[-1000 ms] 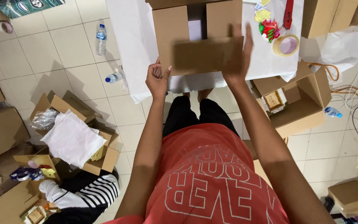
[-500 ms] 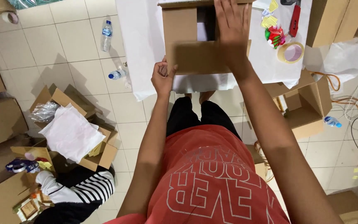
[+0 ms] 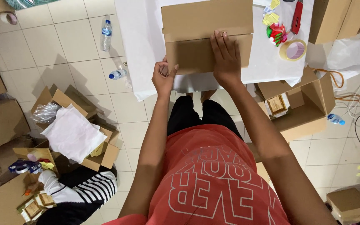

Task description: The person wraps a framed item in white tissue paper, places a second wrapped item on top of it, and then assembles and tapes a cardboard box to pack them.

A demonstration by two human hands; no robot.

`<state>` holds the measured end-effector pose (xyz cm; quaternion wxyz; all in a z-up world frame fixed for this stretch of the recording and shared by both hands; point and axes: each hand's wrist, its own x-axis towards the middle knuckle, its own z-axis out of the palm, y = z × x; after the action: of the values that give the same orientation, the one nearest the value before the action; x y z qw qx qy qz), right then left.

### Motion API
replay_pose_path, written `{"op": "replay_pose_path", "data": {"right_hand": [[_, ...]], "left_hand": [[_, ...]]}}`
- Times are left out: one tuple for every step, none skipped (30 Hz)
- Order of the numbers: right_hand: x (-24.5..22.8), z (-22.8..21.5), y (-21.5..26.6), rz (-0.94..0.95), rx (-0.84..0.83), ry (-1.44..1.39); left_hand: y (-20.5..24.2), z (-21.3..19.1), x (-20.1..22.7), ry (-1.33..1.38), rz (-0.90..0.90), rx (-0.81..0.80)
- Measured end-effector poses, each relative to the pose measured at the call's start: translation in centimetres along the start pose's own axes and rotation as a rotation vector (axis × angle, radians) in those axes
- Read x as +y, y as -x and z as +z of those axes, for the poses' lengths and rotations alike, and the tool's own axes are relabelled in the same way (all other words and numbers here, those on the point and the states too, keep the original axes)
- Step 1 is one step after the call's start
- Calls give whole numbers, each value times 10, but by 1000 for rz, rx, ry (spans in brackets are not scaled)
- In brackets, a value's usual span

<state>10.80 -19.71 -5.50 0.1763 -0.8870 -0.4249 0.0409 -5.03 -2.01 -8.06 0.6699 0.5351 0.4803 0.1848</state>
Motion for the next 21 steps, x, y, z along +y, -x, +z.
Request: {"op": "replay_pose_path", "data": {"right_hand": [[0, 2, 1, 8, -24, 1], [1, 3, 1, 13, -46, 2], [1, 2, 2, 14, -47, 2], [0, 2, 2, 38, -75, -20], [-1, 1, 2, 62, -104, -41], [-1, 1, 1, 62, -104, -41], [-1, 2, 1, 60, -100, -41], [-1, 1, 3, 59, -97, -40], [-2, 2, 3, 62, -97, -39], [-1, 2, 3, 58, -99, -38], [0, 3, 3, 54, -101, -37], [1, 3, 3, 57, -103, -35], [1, 4, 4, 73, -134, -42], [1, 4, 3, 88, -165, -50], [3, 7, 3, 89, -167, -50], [5, 9, 3, 66, -180, -56], [7, 11, 2, 42, -193, -63], [9, 16, 2, 44, -192, -63], [10, 22, 2, 40, -179, -57], [12, 27, 3, 39, -167, -51], [11, 26, 4, 42, -167, -51]], "left_hand": [[2, 1, 4, -36, 34, 6], [4, 3, 8, -72, 71, 12], [7, 4, 10, -73, 70, 12], [9, 4, 13, -194, 95, 6], [11, 4, 16, -315, 120, 0], [11, 7, 13, -315, 120, 0], [10, 9, 9, -521, 266, -21], [11, 12, 6, -727, 411, -45], [11, 17, 10, -727, 411, -48], [10, 24, 15, -823, 482, -109], [9, 30, 19, -918, 553, -172], [3, 37, 13, -916, 552, -175], [-2, 43, 8, -1050, 613, -218], [-9, 49, 3, -1185, 674, -260], [-12, 53, -2, -1185, 672, -262], [-16, 56, -6, -1244, 632, -273], [-20, 60, -11, -1304, 590, -284], [-20, 60, -10, -1304, 591, -286], [-19, 60, -9, -1291, 602, -263], [-18, 60, -9, -1279, 613, -242], [-18, 60, -12, -1279, 614, -247]]}}
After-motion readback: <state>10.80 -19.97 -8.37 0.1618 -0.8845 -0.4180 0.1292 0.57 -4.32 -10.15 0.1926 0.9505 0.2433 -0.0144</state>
